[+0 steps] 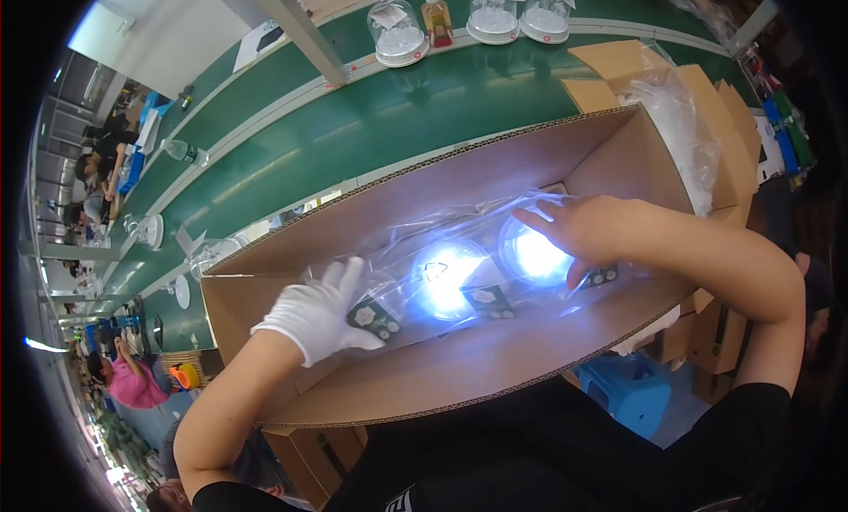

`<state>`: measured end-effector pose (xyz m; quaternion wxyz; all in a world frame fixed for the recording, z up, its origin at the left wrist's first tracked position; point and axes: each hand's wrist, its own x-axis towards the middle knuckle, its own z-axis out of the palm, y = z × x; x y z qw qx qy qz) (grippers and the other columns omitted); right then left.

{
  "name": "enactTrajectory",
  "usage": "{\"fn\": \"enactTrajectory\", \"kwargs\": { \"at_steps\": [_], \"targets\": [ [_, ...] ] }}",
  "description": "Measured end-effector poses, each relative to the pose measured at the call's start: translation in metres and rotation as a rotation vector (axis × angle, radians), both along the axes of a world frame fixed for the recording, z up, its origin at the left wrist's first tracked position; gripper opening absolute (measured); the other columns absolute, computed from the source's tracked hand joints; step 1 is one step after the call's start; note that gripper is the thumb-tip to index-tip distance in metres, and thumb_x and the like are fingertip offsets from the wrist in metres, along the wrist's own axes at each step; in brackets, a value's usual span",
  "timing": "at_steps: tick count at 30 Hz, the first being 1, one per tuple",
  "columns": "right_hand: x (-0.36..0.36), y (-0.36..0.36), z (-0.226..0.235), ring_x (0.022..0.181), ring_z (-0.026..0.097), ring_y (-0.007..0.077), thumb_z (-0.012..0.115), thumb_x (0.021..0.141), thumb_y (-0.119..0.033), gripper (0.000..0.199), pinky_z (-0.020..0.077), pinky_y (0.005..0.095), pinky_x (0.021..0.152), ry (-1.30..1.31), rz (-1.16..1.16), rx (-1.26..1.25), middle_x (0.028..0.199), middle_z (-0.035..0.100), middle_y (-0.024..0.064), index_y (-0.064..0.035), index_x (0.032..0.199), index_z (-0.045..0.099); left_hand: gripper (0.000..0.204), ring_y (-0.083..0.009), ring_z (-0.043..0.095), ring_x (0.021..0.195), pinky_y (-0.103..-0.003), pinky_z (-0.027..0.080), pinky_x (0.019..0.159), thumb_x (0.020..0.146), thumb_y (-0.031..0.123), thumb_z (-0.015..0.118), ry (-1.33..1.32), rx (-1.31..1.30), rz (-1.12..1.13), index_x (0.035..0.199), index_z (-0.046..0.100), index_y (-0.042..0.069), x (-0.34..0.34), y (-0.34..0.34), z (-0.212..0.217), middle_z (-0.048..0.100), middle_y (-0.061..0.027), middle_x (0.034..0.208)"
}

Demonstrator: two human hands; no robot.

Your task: Packing decorative LED light fixtures into a cardboard box on an assembly line.

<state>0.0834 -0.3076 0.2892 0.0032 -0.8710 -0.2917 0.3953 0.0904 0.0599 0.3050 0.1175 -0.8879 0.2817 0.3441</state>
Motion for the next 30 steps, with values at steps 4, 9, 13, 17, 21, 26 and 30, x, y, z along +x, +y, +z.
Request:
{"fn": "enactTrajectory", "kwargs": {
  "at_steps": [4,9,13,17,21,26,30],
  "targets": [
    [0.000,0.004,-0.031,0.134,0.044,0.0467,0.090,0.067,-0.031,0.122,0.0494,0.0506,0.100,-0.107,0.170,0.013,0.153,0.035,0.0280,-0.0064,0.158,0.012,0.120,-0.0388,0.064,0.111,-0.045,0.052,0.091,0.071,0.062,0.077,0.084,0.140,-0.015,0.154,0.016,0.001,0.004,0.000,-0.033,0.048,-0.0271,0.141],
    [-0.009,0.012,-0.038,0.135,0.045,0.0423,0.092,0.062,-0.030,0.131,0.0501,0.0475,0.099,-0.143,0.242,-0.245,0.154,0.036,0.0223,-0.0162,0.160,0.006,0.126,-0.0383,0.059,0.118,-0.043,0.052,0.094,0.063,0.055,0.085,0.034,0.170,-0.084,0.153,0.018,-0.001,-0.001,0.009,-0.052,0.046,-0.0261,0.140],
    [-0.003,0.016,-0.034,0.136,0.044,0.0412,0.093,0.060,-0.032,0.134,0.0511,0.0456,0.095,-0.180,0.342,-0.186,0.155,0.036,0.0207,-0.0149,0.159,0.005,0.129,-0.0378,0.057,0.120,-0.042,0.054,0.091,0.059,0.052,0.089,-0.069,0.161,-0.094,0.152,0.018,-0.004,-0.015,0.012,-0.062,0.043,-0.0236,0.140],
    [0.003,0.008,-0.004,0.136,0.045,0.0401,0.092,0.059,-0.036,0.125,0.0504,0.0440,0.097,-0.173,0.187,-0.026,0.153,0.037,0.0233,-0.0032,0.155,0.018,0.124,-0.0357,0.062,0.112,-0.040,0.055,0.085,0.062,0.052,0.087,-0.041,0.238,-0.074,0.151,0.020,-0.004,-0.007,-0.006,-0.031,0.051,-0.0215,0.133],
    [-0.011,0.013,0.052,0.130,0.052,0.0358,0.084,0.066,-0.042,0.096,0.0524,0.0418,0.094,-0.439,0.136,0.253,0.143,0.051,0.0212,-0.0014,0.142,0.041,0.102,-0.0353,0.066,0.102,-0.042,0.055,0.081,0.075,0.046,0.081,0.010,0.101,-0.043,0.148,0.028,-0.001,-0.005,0.007,0.032,0.061,-0.0208,0.120],
    [-0.098,0.039,0.098,0.102,0.065,0.0239,0.072,0.080,-0.048,0.066,0.0523,0.0331,0.077,-0.451,0.035,0.576,0.123,0.063,0.0137,-0.0038,0.127,0.058,0.053,-0.0431,0.062,0.109,-0.045,0.052,0.090,0.089,0.026,0.067,-0.070,-0.612,-0.034,0.134,0.054,0.000,-0.015,0.053,0.094,0.059,-0.0208,0.131],
    [-0.146,0.083,0.054,0.087,0.062,0.0177,0.065,0.089,-0.042,0.050,0.0462,0.0256,0.069,-0.813,-0.001,0.899,0.101,0.065,0.0082,0.0011,0.115,0.065,0.062,-0.0313,0.066,0.097,-0.037,0.051,0.089,0.096,0.051,0.050,-0.434,-1.250,0.531,0.117,0.063,-0.006,-0.081,0.136,0.082,0.068,-0.0182,0.111]
  ]
}}
